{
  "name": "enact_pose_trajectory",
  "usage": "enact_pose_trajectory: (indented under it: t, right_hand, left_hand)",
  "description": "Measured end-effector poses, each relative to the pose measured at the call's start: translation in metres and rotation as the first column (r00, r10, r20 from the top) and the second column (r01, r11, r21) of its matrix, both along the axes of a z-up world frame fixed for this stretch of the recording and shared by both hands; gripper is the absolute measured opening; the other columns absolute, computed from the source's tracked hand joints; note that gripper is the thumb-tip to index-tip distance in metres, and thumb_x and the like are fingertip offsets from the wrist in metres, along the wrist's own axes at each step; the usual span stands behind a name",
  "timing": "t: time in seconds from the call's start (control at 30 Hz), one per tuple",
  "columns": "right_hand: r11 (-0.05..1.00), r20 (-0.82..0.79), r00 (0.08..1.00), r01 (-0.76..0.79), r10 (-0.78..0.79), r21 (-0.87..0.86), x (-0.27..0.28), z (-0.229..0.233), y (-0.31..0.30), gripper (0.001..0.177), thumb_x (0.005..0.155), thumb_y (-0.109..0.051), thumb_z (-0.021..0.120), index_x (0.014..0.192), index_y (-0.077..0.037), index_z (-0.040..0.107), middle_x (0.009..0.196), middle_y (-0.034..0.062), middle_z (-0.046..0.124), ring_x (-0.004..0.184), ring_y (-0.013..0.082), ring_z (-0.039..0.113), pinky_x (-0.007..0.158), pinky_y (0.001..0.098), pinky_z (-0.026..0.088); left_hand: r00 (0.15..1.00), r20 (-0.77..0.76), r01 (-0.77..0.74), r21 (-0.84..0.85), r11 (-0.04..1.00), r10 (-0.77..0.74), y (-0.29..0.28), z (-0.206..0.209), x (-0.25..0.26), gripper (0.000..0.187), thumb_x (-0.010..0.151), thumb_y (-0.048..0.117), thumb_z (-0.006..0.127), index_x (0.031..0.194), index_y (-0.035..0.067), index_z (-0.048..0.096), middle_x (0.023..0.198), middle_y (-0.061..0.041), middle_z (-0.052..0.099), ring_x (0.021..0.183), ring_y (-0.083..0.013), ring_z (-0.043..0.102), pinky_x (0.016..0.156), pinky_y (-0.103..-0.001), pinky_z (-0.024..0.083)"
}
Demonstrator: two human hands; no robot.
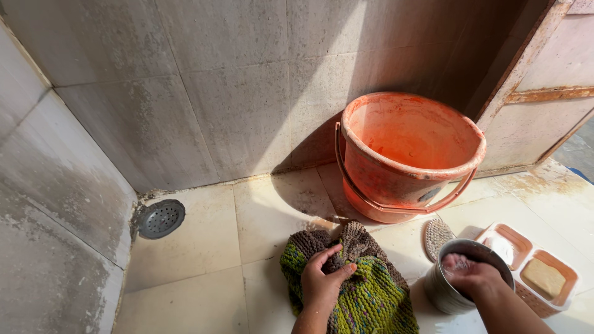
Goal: The person washes a knitted cloth by repeatedly pouring water from a metal cup over it and wringing it out. They then rinse the cloth under a running tap and wring it again.
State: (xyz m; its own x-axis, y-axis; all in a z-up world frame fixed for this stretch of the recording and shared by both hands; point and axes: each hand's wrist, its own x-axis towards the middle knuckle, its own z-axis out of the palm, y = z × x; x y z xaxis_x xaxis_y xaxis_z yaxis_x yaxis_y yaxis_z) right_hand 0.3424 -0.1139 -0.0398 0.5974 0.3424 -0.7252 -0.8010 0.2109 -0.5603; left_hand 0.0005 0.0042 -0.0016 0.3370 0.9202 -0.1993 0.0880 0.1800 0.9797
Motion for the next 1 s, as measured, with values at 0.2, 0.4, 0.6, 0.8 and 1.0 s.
enact_pose_trajectory:
  t: [0.2,0.4,0.6,0.8,1.0]
  right_hand:
    - [0.843,0.235,0.826,-0.536,0.512,0.046,-0.017,0.106,0.062,0.026,0.100,-0.021,0.047,0.081,-0.005,0.053,0.077,0.0119,0.064,0.071,0.0243,0.066,0.066,0.0372,0.059]
    - [0.340,0.295,0.201,-0.752,0.934,-0.565,-0.119,0.137,0.117,0.032,0.099,-0.022,0.056,0.096,0.004,0.074,0.088,0.0190,0.075,0.079,0.0304,0.072,0.075,0.0419,0.064]
    - [0.203,0.354,-0.083,-0.689,0.932,-0.696,-0.150,0.127,0.117,0.030,0.098,-0.025,0.063,0.108,-0.003,0.081,0.095,0.0064,0.082,0.085,0.0147,0.074,0.080,0.0300,0.062]
    - [0.288,0.425,-0.187,-0.496,0.886,-0.819,-0.101,0.120,0.099,0.034,0.086,-0.022,0.076,0.117,-0.009,0.081,0.102,0.0074,0.084,0.096,0.0180,0.076,0.091,0.0332,0.059]
    - [0.062,0.084,0.191,0.120,0.978,-0.991,-0.058,0.119,0.028,0.075,0.079,-0.054,0.083,0.147,-0.032,0.059,0.156,0.0161,0.046,0.145,0.0430,0.039,0.119,0.0558,0.033]
  left_hand:
    - [0.992,0.087,-0.090,0.008,0.996,0.089,0.002,-0.010,0.019,0.049,0.070,0.011,0.090,0.118,0.012,0.077,0.129,-0.006,0.071,0.122,-0.0208,0.066,0.108,-0.036,0.051]
    - [0.997,0.048,-0.058,-0.073,0.996,0.062,0.004,-0.004,0.021,0.051,0.076,0.011,0.088,0.123,0.011,0.070,0.131,-0.008,0.067,0.120,-0.0227,0.068,0.105,-0.036,0.055]
    - [0.995,-0.096,0.035,0.011,0.999,-0.034,0.001,0.004,0.012,0.047,0.082,0.019,0.083,0.128,0.016,0.071,0.141,-0.006,0.061,0.131,-0.0233,0.059,0.108,-0.035,0.049]
    - [0.965,-0.192,0.190,0.040,0.981,-0.179,-0.001,0.015,-0.002,0.065,0.081,0.010,0.084,0.140,0.024,0.060,0.150,-0.004,0.052,0.139,-0.0223,0.051,0.113,-0.035,0.047]
    - [0.912,-0.386,0.196,0.118,0.974,-0.136,-0.008,0.031,-0.005,0.069,0.081,0.014,0.083,0.142,0.030,0.057,0.148,0.000,0.055,0.139,-0.0225,0.052,0.113,-0.037,0.047]
